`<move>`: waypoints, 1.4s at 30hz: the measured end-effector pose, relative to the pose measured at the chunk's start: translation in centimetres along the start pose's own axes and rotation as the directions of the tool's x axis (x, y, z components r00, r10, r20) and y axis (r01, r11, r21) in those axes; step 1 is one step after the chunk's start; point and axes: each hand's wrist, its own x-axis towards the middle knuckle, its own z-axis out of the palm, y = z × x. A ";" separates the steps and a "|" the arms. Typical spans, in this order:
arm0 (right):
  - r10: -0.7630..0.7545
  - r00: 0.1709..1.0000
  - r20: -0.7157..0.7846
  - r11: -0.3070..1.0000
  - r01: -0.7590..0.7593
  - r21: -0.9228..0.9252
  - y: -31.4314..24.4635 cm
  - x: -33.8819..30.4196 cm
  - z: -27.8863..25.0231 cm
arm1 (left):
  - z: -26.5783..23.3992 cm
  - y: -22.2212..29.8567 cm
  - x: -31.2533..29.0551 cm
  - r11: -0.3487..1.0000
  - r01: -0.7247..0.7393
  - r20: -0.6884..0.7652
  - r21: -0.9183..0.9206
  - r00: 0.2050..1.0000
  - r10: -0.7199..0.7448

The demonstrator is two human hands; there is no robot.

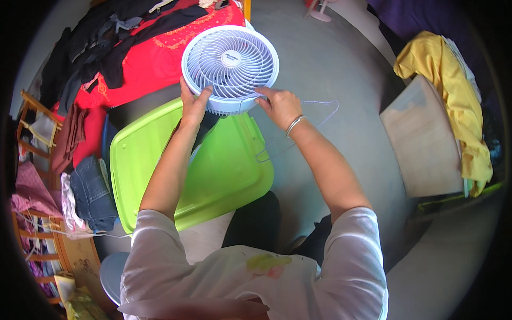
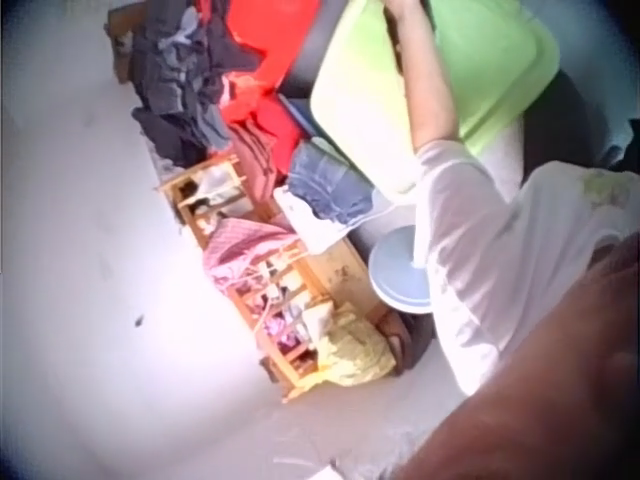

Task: Repairing or modifying a desk fan using a wire hanger.

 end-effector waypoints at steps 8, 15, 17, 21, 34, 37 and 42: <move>0.178 0.984 -0.031 0.974 -0.172 0.147 1.0 -2.6 -4.3 | -0.5 2.7 -1.5 1.000 0.003 0.117 0.021 0.993 -0.006; 0.328 0.942 -0.066 0.937 -0.316 0.153 0.5 -4.3 -5.4 | -0.6 3.2 -4.0 0.999 -0.006 0.144 -0.050 0.990 0.013; 0.315 0.935 -0.163 0.941 -0.286 0.181 0.3 -4.5 -5.8 | -0.5 4.7 -4.5 0.995 0.003 0.163 -0.101 0.987 0.014; 0.319 0.925 -0.207 0.945 -0.295 0.141 -0.5 -5.2 -5.1 | -0.3 6.4 -5.8 0.974 0.078 0.202 -0.213 0.979 -0.034; 0.409 0.903 -0.132 0.832 -0.310 0.459 1.4 -10.2 -4.6 | -0.5 5.3 -6.5 0.997 -0.073 0.162 0.014 0.984 0.070; 0.425 0.892 -0.154 0.830 -0.317 0.459 1.6 -11.1 -5.4 | -1.9 4.9 -5.5 0.767 -0.232 -0.003 0.598 0.957 0.291; 0.337 0.922 -0.192 0.890 -0.245 0.384 1.3 -11.1 -5.4 | -3.8 4.0 -2.7 0.699 -0.333 -0.022 0.633 0.895 0.446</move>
